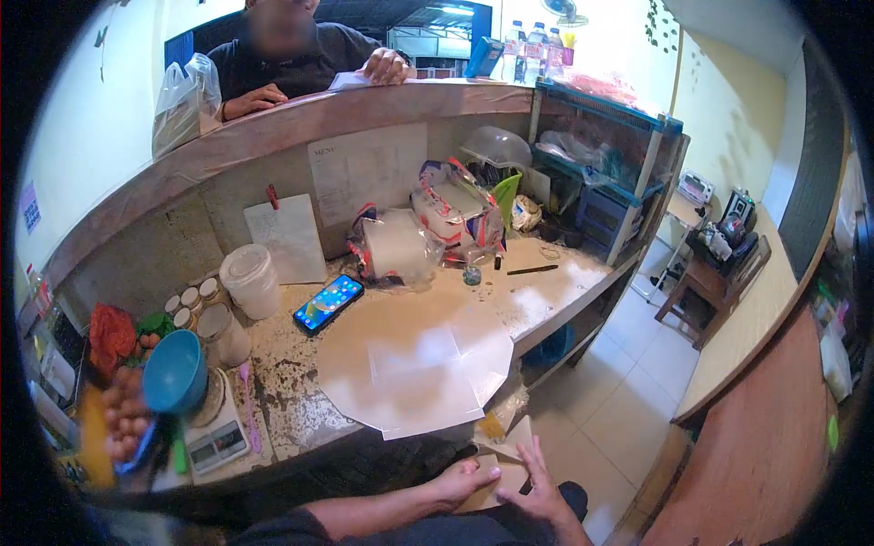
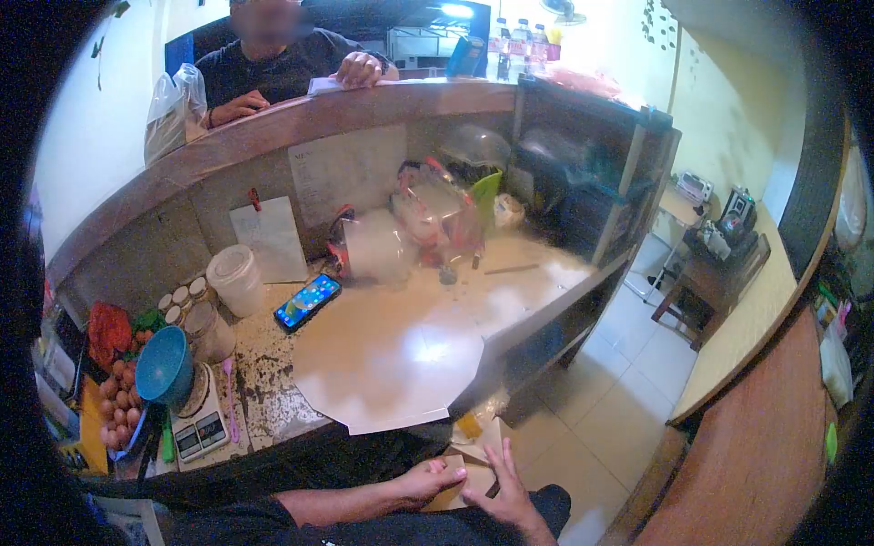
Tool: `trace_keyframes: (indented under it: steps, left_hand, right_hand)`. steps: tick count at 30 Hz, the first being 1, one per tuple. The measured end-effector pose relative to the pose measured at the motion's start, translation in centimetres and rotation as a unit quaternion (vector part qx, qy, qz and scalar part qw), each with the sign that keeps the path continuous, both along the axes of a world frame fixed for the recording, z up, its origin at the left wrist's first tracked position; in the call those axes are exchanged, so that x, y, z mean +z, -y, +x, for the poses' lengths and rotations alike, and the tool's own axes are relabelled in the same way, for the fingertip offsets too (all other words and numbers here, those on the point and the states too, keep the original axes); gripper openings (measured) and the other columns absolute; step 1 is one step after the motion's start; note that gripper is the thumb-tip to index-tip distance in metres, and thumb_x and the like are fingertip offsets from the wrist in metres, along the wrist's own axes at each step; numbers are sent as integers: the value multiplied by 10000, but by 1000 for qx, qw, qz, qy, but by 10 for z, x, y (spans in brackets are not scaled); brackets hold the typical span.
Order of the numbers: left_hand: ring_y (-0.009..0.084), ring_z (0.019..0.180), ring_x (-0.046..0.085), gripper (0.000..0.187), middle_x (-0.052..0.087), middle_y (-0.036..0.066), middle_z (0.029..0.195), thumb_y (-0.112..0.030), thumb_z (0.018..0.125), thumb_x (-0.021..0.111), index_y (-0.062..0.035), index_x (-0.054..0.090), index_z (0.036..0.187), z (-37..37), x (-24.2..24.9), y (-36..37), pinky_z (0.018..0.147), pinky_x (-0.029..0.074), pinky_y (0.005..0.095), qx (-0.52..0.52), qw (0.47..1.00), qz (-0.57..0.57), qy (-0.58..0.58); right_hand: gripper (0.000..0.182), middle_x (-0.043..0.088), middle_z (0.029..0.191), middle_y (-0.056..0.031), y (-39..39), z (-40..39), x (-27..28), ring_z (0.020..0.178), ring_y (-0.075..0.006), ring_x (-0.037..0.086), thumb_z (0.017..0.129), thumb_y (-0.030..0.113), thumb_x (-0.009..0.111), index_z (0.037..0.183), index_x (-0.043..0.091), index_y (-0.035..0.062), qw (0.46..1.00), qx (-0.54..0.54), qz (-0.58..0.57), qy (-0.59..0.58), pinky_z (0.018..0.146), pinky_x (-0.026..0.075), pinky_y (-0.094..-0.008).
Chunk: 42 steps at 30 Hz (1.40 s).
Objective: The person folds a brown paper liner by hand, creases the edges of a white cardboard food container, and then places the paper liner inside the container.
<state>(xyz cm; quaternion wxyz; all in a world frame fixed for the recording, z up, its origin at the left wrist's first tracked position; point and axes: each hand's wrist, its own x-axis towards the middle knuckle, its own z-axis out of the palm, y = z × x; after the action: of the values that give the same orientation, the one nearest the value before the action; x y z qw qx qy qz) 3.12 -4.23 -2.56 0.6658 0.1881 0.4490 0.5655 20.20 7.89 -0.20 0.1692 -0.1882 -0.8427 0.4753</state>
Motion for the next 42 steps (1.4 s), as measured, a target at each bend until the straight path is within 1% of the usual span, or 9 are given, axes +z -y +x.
trace_keyframes:
  steps: [3,16,22,27,29,34,37,40,42]
  left_hand:
    - [157,943,652,416,669,66,1096,-231,983,612,-46,493,1337,-2,-8,-3,846,538,328,-6,999,-28,-27]
    - [158,942,659,327,688,74,1050,-196,930,682,-19,605,1193,1,9,-6,825,536,297,-11,996,62,-57]
    - [137,860,657,331,688,47,1014,-242,943,675,-26,610,1185,11,-22,-27,807,536,289,20,1000,18,10]
    - [141,1128,567,470,606,54,1263,-339,1008,573,-31,487,1353,12,-38,-42,1003,452,311,-25,999,26,6]
    - [152,1182,526,486,572,68,1304,-333,1019,553,-9,449,1365,20,-40,-52,1041,412,301,-11,998,60,-31]
    - [153,1162,518,466,571,60,1265,-315,1028,536,-20,432,1373,34,-21,-82,1023,417,303,-109,975,160,-106]
    - [135,1129,512,460,571,40,1228,-321,1028,535,-31,437,1371,47,-38,-99,992,424,289,-166,959,181,-139]
    - [104,1046,521,439,589,6,1151,-335,1021,547,-31,475,1330,40,23,-79,924,447,282,-242,963,60,-106]
    - [103,978,547,391,614,8,1073,-317,1009,574,-48,505,1285,34,-2,-82,872,469,298,-202,938,232,-157]
  right_hand:
    - [1021,135,1590,-302,3,-2,-14,1498,-370,147,770,254,830,1545,202,36,998,-47,-1,-32,1193,201,-435]
    - [1073,124,1604,-268,19,-3,-21,1496,-294,159,775,172,818,1557,101,14,993,-105,3,-57,1190,200,-398]
    - [1100,170,1586,-287,4,-3,-47,1472,-346,231,722,248,862,1543,167,16,962,-104,-196,-162,1177,250,-419]
    - [961,431,1455,-243,17,1,-11,1375,-330,403,678,245,878,1458,375,-5,975,-209,44,-62,1119,358,-418]
    - [328,644,1020,-197,38,-3,55,879,-381,634,899,145,663,1191,619,3,906,-218,330,-149,770,521,-448]
    - [389,580,1250,-240,12,18,15,1057,-421,595,891,176,669,1239,607,16,956,-205,179,-105,935,473,-458]
    - [150,611,725,-16,-3,27,7,613,-116,535,835,75,688,949,616,9,956,-279,92,-8,561,446,-304]
    - [139,629,762,-15,-20,41,-10,669,-98,553,838,50,675,958,614,15,962,-273,-14,-22,595,463,-300]
    - [134,640,808,-17,-26,47,2,721,-91,574,841,26,665,958,601,13,970,-243,18,22,642,485,-288]
